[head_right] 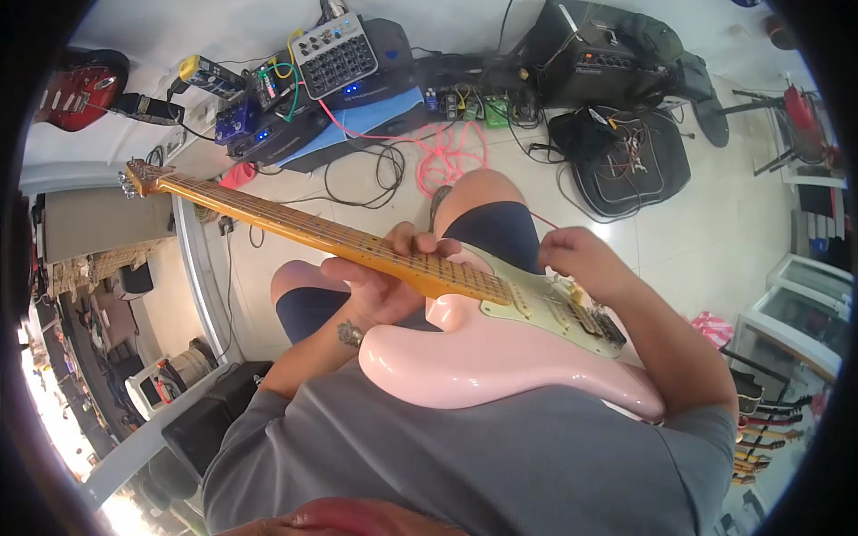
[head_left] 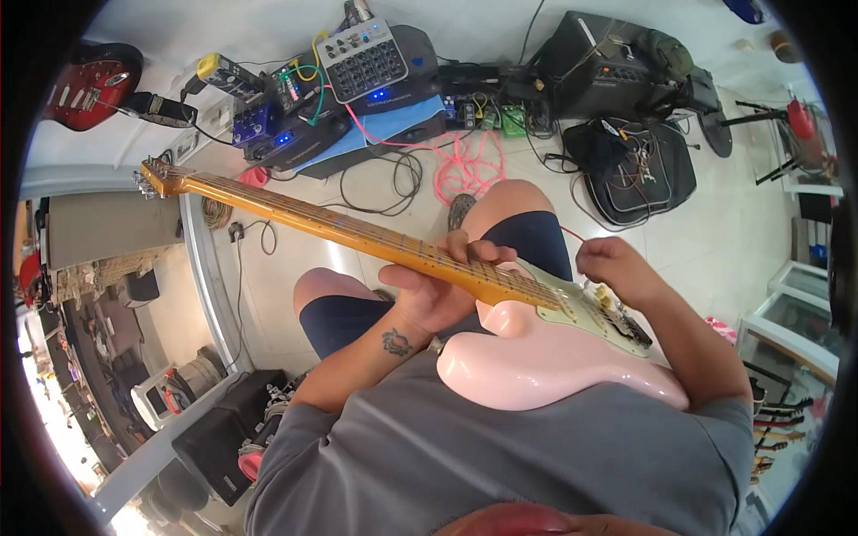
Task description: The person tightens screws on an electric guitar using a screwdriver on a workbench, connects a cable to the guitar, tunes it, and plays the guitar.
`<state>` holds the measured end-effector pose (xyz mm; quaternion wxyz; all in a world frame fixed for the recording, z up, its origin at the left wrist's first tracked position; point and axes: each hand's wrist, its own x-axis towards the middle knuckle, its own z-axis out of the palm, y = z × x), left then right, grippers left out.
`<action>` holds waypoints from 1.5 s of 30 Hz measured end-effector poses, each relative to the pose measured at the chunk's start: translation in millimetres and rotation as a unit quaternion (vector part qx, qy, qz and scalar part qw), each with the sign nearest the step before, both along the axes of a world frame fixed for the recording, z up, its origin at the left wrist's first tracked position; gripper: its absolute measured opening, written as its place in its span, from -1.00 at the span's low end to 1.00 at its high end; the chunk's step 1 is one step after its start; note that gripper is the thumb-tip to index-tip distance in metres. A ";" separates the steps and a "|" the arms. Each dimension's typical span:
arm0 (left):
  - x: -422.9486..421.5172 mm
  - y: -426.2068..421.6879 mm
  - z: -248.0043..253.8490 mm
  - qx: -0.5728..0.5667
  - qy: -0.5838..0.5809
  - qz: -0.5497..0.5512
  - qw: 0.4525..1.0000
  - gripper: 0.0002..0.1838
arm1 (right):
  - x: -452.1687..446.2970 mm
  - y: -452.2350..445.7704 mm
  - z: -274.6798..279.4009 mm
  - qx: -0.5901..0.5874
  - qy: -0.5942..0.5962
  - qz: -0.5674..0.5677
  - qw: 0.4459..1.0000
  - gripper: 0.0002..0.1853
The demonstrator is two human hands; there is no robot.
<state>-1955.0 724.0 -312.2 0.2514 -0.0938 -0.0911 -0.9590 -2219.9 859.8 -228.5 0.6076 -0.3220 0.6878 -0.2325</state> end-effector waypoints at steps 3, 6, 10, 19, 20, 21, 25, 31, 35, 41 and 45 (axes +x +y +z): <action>0.6 -5.4 12.3 -0.020 -0.014 -0.035 0.999 -0.05 | -3.0 -2.2 9.5 -0.016 -0.097 -0.074 0.992 -0.88; 0.9 -8.0 6.9 -0.024 -0.016 -0.027 0.999 -0.05 | -11.9 -3.4 21.9 -0.099 -0.175 -0.025 0.979 -0.86; 2.4 -4.0 10.0 -0.006 -0.028 -0.011 1.000 -0.04 | -5.5 -5.2 28.6 -0.117 -0.319 -0.023 0.940 -0.84; 7.5 -13.7 28.0 -0.029 -0.086 -0.003 0.996 -0.13 | 3.5 2.0 -9.2 -0.002 -0.099 -0.026 0.995 -0.79; 10.8 -25.4 26.2 -0.047 -0.075 0.017 0.996 -0.20 | 3.6 0.7 -8.2 -0.030 -0.131 -0.007 0.991 -0.78; 18.6 -46.1 22.5 -0.066 -0.064 0.037 0.995 -0.26 | 3.5 -1.0 -3.0 -0.009 -0.186 0.010 0.982 -0.68; 72.2 -137.7 63.1 -0.021 -0.125 0.243 0.962 -0.44 | 4.9 2.6 -9.8 -0.009 -0.204 -0.009 0.979 -0.53; 114.4 -196.4 92.9 -0.001 -0.155 0.342 0.927 -0.57 | 1.3 1.4 -15.7 -0.017 -0.255 -0.003 0.967 -0.58; 110.6 -193.6 91.0 0.053 -0.112 0.330 0.936 -0.59 | -0.6 4.7 -18.8 -0.019 -0.252 0.003 0.967 -0.59; 109.7 -186.1 84.2 0.013 -0.068 0.308 0.949 -0.54 | -3.8 4.3 -20.5 0.002 -0.243 -0.004 0.970 -0.65; 108.8 -184.9 82.6 0.036 0.002 0.302 0.953 -0.55 | 0.6 2.4 -18.0 -0.014 -0.274 -0.017 0.962 -0.64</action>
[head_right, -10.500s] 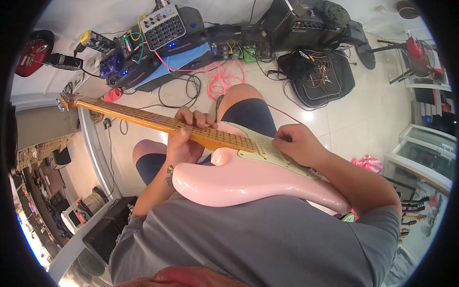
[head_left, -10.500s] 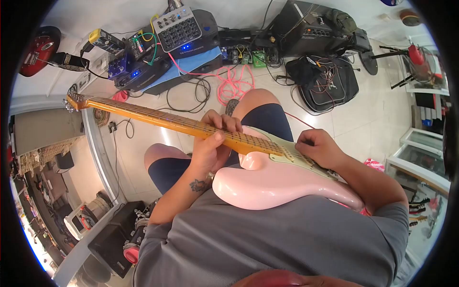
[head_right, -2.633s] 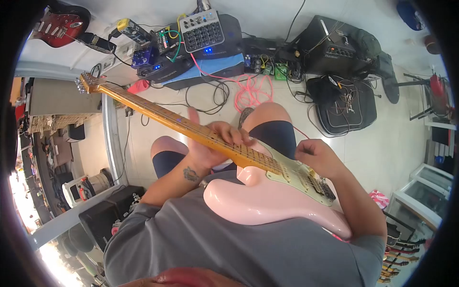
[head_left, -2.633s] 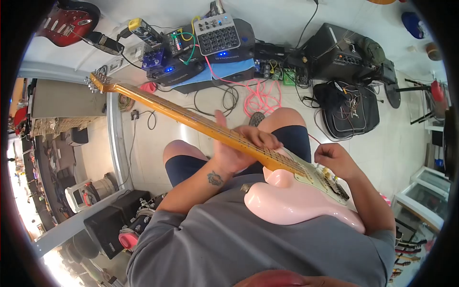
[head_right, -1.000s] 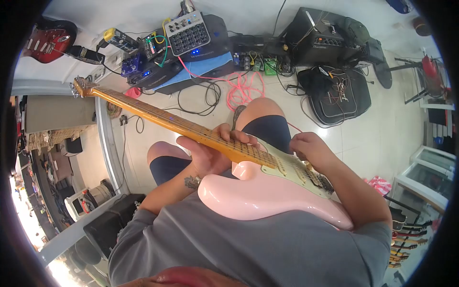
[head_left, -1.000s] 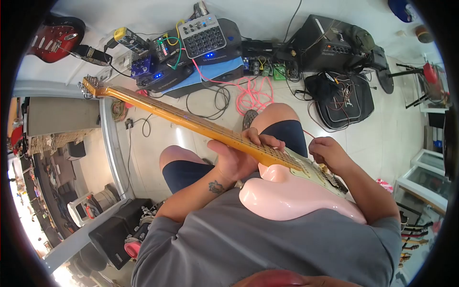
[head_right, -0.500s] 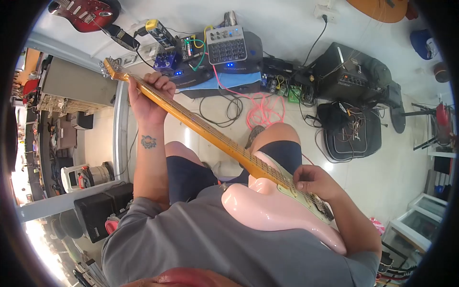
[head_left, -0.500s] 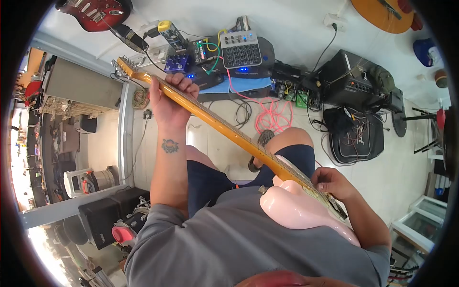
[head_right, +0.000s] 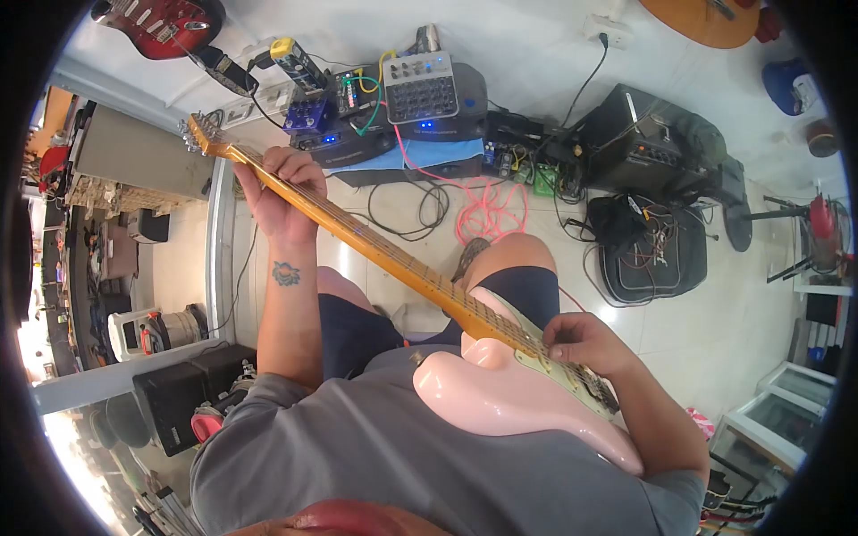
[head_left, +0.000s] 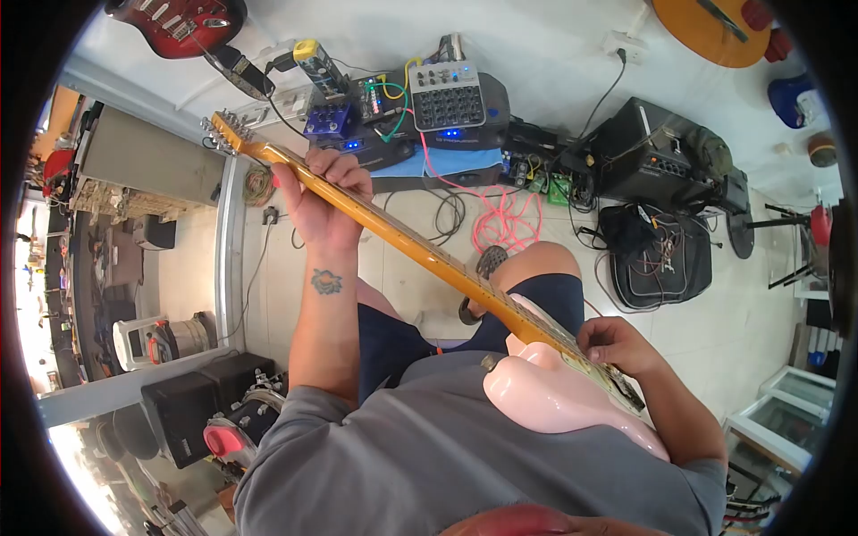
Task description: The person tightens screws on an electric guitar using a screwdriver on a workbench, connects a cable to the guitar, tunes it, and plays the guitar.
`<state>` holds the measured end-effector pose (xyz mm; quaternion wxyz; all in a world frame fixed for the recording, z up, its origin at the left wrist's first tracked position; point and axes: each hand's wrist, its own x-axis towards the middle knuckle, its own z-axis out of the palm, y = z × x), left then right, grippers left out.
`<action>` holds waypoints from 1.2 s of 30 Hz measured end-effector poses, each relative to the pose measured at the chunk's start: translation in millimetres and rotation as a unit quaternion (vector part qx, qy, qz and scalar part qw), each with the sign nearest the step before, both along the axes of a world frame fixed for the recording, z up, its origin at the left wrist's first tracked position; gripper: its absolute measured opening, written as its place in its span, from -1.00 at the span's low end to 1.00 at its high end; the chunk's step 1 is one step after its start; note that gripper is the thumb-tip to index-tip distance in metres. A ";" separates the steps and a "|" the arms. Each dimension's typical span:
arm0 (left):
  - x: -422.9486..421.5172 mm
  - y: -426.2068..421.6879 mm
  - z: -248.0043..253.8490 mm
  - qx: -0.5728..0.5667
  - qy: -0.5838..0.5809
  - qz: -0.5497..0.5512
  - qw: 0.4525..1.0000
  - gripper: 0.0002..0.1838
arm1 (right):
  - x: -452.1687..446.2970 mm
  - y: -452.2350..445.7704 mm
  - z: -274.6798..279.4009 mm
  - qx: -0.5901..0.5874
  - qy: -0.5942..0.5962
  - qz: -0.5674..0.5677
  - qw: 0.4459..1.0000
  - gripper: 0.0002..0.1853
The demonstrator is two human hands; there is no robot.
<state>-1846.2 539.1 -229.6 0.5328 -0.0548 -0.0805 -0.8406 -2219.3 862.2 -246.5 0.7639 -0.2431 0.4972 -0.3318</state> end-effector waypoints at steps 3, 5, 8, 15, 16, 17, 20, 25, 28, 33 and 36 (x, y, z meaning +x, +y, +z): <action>-12.6 7.7 11.7 0.005 -0.053 0.068 0.996 -0.54 | -0.8 0.0 2.8 0.007 0.035 0.015 0.999 -0.69; -1.4 2.3 0.8 -0.026 -0.022 -0.007 0.999 -0.55 | 0.5 -0.6 2.7 0.002 0.029 0.009 1.000 -0.71; 1.5 -0.1 -3.3 -0.020 -0.011 -0.015 1.000 -0.55 | -1.5 -0.7 0.1 -0.008 0.045 0.021 0.999 -0.69; -9.8 3.9 3.0 -0.051 -0.055 0.036 0.997 -0.53 | -0.6 0.1 0.5 0.010 0.027 -0.008 1.000 -0.67; -9.7 3.8 3.1 -0.047 -0.056 0.041 0.996 -0.53 | -1.1 -1.5 1.8 0.009 0.057 0.010 0.998 -0.68; -9.7 4.1 2.8 -0.044 -0.058 0.045 0.996 -0.53 | -0.8 -1.4 2.1 0.008 0.088 0.028 0.996 -0.69; -4.0 2.1 -2.3 -0.044 -0.043 0.019 0.998 -0.52 | -1.9 2.4 -4.2 0.020 0.074 -0.004 0.997 -0.75; -4.6 5.8 3.4 -0.023 -0.046 0.033 0.998 -0.51 | 0.1 -1.6 -1.4 0.010 0.102 0.018 0.995 -0.76; -4.0 3.5 1.6 -0.024 -0.039 0.027 0.999 -0.51 | -1.2 0.2 -4.4 0.016 0.077 -0.001 0.997 -0.75; -3.1 4.4 0.0 -0.026 -0.043 0.028 0.998 -0.51 | -1.5 -0.5 1.9 0.000 0.054 0.024 0.998 -0.73; -0.1 5.2 0.6 -0.032 -0.056 0.022 0.998 -0.53 | -2.1 -1.8 4.0 0.004 0.056 0.018 0.998 -0.71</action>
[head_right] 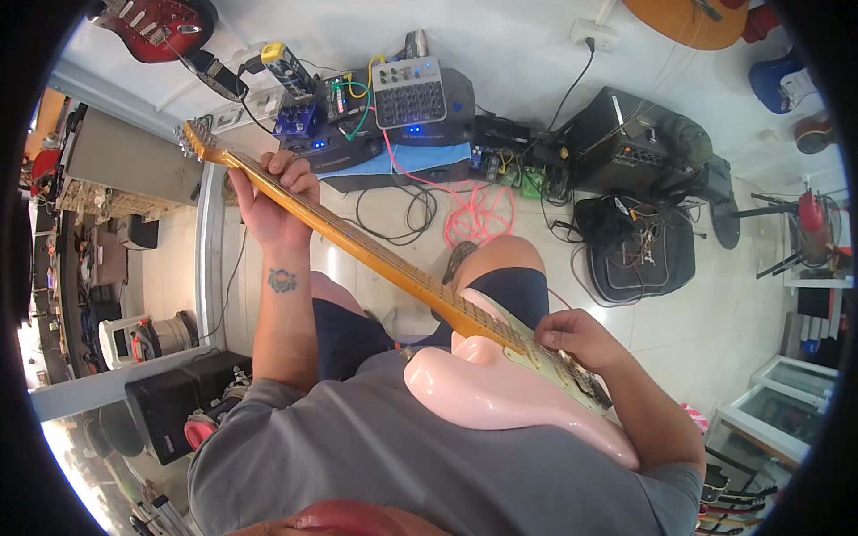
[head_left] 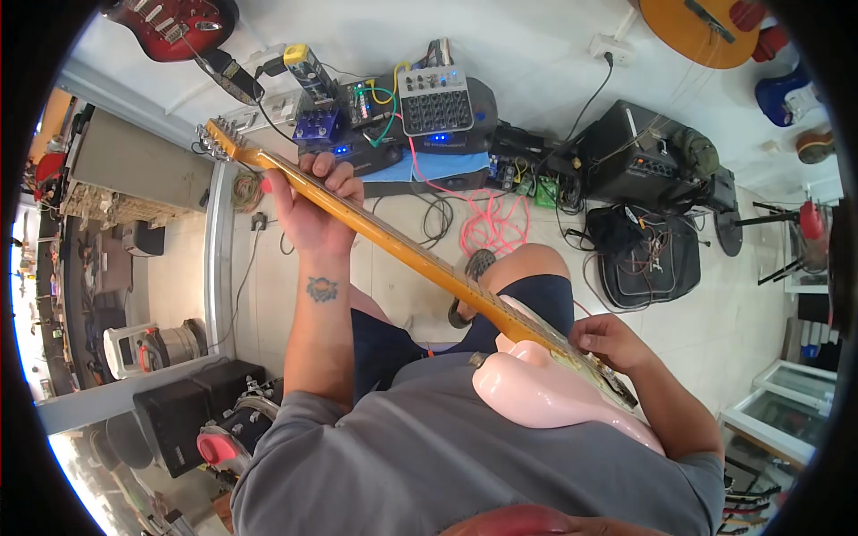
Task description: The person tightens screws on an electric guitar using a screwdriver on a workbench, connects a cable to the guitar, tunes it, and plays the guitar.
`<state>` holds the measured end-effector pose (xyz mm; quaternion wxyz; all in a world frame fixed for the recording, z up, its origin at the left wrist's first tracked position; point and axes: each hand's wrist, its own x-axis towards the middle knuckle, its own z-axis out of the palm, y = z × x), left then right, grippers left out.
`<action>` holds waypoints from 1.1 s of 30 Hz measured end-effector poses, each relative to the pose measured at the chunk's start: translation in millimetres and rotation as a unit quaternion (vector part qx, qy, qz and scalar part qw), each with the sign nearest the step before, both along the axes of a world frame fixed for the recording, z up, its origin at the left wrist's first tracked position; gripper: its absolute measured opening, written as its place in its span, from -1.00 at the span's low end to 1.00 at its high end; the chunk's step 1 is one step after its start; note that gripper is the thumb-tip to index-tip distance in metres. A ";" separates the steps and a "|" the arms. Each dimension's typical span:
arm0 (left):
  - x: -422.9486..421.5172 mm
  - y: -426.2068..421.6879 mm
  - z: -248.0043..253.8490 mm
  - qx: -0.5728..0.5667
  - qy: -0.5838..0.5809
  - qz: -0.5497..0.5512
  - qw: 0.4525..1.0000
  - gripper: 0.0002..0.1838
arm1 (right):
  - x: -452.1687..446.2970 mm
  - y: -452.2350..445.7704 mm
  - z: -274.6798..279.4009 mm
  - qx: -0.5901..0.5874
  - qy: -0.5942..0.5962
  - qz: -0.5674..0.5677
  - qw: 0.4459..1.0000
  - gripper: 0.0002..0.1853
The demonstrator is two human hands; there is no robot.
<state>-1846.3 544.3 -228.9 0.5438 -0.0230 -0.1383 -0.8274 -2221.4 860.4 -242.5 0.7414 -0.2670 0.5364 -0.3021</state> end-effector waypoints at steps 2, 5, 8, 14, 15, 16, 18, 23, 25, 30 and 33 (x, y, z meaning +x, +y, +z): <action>1.7 -1.6 -1.9 0.000 0.018 -0.016 1.000 -0.53 | -0.2 0.1 -0.9 0.000 -0.031 -0.007 0.999 -0.69; -3.0 2.3 2.2 0.002 0.010 0.005 1.000 -0.53 | -1.4 -0.5 -3.4 0.003 0.019 0.022 1.000 -0.67; -2.2 0.8 1.8 -0.008 -0.004 0.006 1.000 -0.53 | -0.2 0.6 -4.6 0.010 -0.052 -0.029 0.998 -0.67; 5.4 -8.1 -15.4 -0.056 0.020 -0.037 0.998 -0.55 | -1.6 2.7 -5.8 0.012 0.022 0.008 1.000 -0.64; 6.7 -10.0 -16.3 -0.065 0.019 -0.049 0.997 -0.55 | -2.0 2.9 -6.1 0.015 -0.009 -0.003 1.000 -0.64; 6.0 -9.3 -13.4 -0.057 0.014 -0.046 0.997 -0.55 | -2.4 2.8 -6.5 0.016 -0.040 -0.014 0.999 -0.64; 4.7 -4.0 -8.4 -0.039 0.005 -0.040 0.998 -0.55 | -2.1 0.8 -5.7 0.008 -0.054 -0.007 0.998 -0.64; 2.6 -6.6 -13.9 -0.024 0.072 -0.057 0.995 -0.55 | -2.4 0.2 -3.3 0.007 -0.016 0.021 1.000 -0.65; 5.6 -10.1 -17.7 -0.033 0.077 -0.074 0.994 -0.55 | -0.7 -0.2 -3.3 0.012 -0.048 -0.005 0.999 -0.68; -0.4 -7.2 -14.1 -0.051 0.047 -0.022 0.997 -0.53 | -3.5 1.3 -4.3 0.005 -0.022 0.028 0.999 -0.69; -0.5 -5.4 -7.0 -0.062 -0.008 0.003 0.998 -0.55 | -2.5 -1.6 0.1 0.002 0.002 0.027 1.000 -0.68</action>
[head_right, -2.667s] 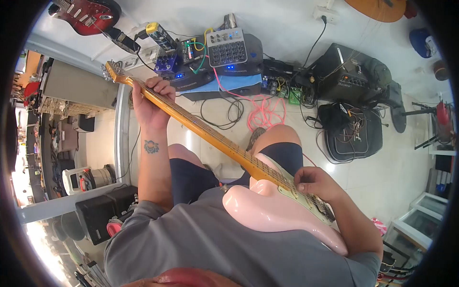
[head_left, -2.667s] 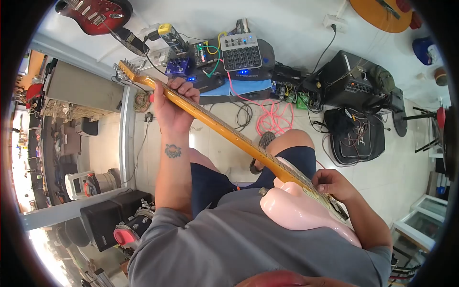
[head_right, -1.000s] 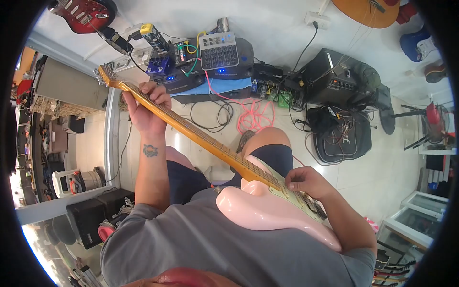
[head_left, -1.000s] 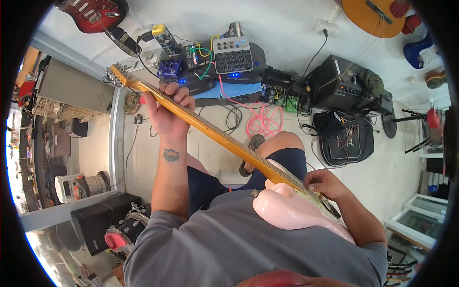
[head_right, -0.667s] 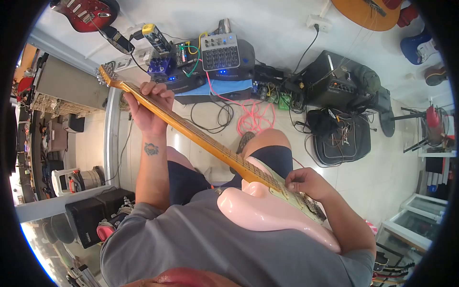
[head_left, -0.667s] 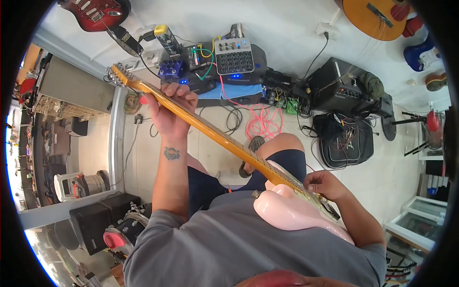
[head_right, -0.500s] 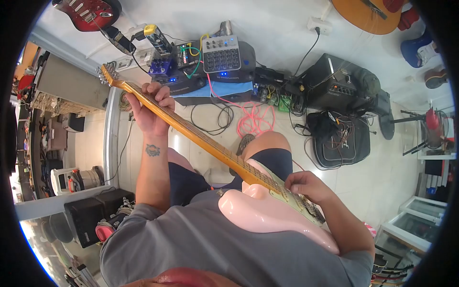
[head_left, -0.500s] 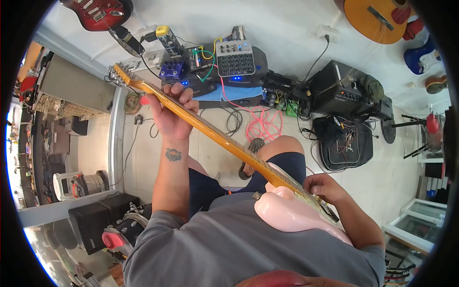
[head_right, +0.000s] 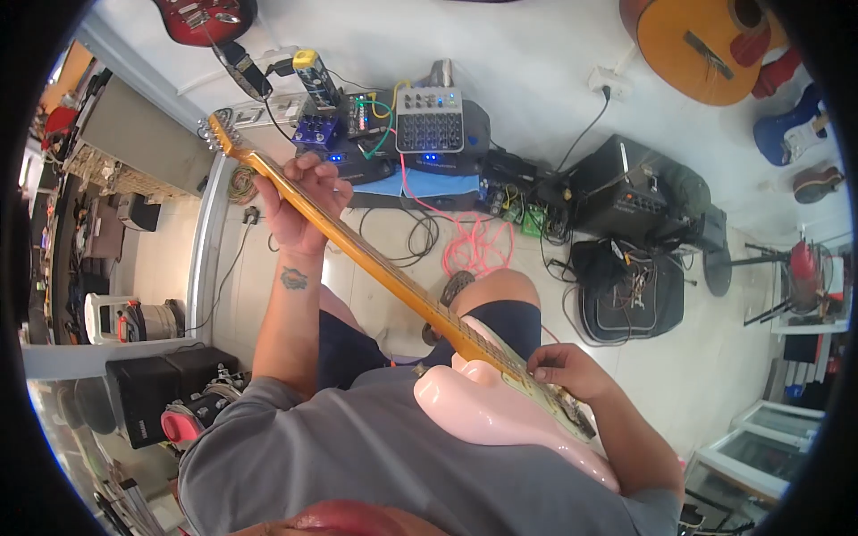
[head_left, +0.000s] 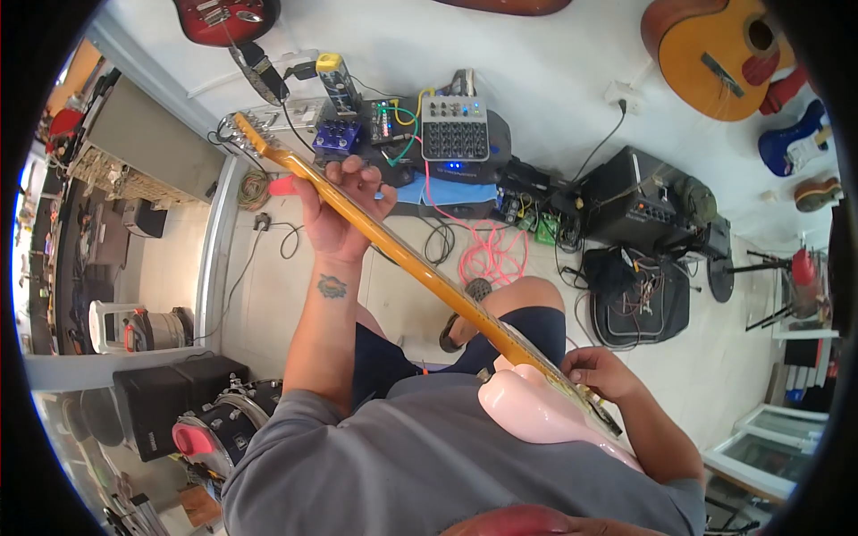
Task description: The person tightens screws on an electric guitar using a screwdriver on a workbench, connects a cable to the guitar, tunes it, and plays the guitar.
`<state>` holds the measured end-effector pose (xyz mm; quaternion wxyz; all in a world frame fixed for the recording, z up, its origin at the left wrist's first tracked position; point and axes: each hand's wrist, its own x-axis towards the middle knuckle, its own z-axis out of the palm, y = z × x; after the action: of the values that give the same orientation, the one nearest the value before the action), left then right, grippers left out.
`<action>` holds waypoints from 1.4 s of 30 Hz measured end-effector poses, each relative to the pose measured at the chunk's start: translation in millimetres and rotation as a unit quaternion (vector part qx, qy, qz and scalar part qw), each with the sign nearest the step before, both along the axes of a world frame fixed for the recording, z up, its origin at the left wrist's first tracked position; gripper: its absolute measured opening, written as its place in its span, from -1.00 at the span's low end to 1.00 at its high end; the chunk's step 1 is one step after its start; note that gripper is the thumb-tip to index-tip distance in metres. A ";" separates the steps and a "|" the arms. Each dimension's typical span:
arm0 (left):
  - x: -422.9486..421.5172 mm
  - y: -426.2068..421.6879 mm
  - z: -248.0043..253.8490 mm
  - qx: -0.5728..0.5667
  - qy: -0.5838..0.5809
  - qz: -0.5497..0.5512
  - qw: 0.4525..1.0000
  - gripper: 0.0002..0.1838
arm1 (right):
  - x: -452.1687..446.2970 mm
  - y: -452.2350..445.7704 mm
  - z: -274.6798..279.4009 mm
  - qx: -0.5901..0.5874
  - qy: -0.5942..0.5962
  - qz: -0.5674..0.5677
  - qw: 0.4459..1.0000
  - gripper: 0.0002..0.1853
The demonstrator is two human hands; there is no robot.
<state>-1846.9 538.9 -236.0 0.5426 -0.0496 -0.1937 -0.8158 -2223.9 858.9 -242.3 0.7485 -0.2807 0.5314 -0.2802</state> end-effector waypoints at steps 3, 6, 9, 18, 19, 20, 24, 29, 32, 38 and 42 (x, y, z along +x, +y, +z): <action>7.5 -7.7 9.2 0.022 -0.017 0.012 1.000 -0.62 | -0.9 -0.8 6.2 -0.037 0.042 0.012 0.998 -0.73; 22.0 -35.3 2.8 0.066 0.025 0.034 0.997 -0.67 | -28.0 4.7 3.7 -0.066 -0.071 0.073 0.993 -0.79; 23.7 -39.1 7.1 0.076 0.017 0.024 0.997 -0.64 | -5.6 -9.5 57.9 -0.035 0.048 0.095 0.994 -0.85; 24.1 -33.4 17.5 0.096 -0.015 -0.027 0.995 -0.67 | -0.1 0.1 -7.1 0.050 0.355 0.005 0.934 -0.81; 23.7 -31.7 21.0 0.089 -0.008 -0.028 0.996 -0.67 | -2.4 -3.3 -6.9 0.036 0.341 0.016 0.939 -0.82; 24.9 -28.9 22.4 0.084 -0.002 -0.028 0.996 -0.67 | -5.1 -5.2 -5.7 0.025 0.326 0.030 0.945 -0.84; 28.0 -30.7 21.3 0.108 -0.032 -0.005 0.994 -0.73 | -15.9 -4.8 14.1 -0.056 0.112 0.063 0.990 -0.89; 26.7 -29.7 16.5 0.123 -0.075 0.025 0.989 -0.81 | 14.5 -22.2 71.6 -0.157 0.336 0.191 0.909 -0.81; 28.8 -30.6 14.0 0.126 -0.078 0.014 0.989 -0.82 | -13.5 -12.2 43.8 -0.082 -0.088 0.081 0.989 -0.78; 27.5 -29.7 17.6 0.107 -0.054 -0.007 0.993 -0.79 | 8.3 -7.3 9.9 -0.055 0.378 0.081 0.921 -0.77; 19.0 -25.0 6.5 0.108 0.022 0.007 0.994 -0.74 | -11.3 -6.5 13.0 -0.030 0.141 0.088 0.986 -0.79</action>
<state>-1827.8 513.9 -229.4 0.5545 -0.0074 -0.0922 -0.8270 -2235.2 852.3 -229.3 0.6790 -0.3857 0.5962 -0.1865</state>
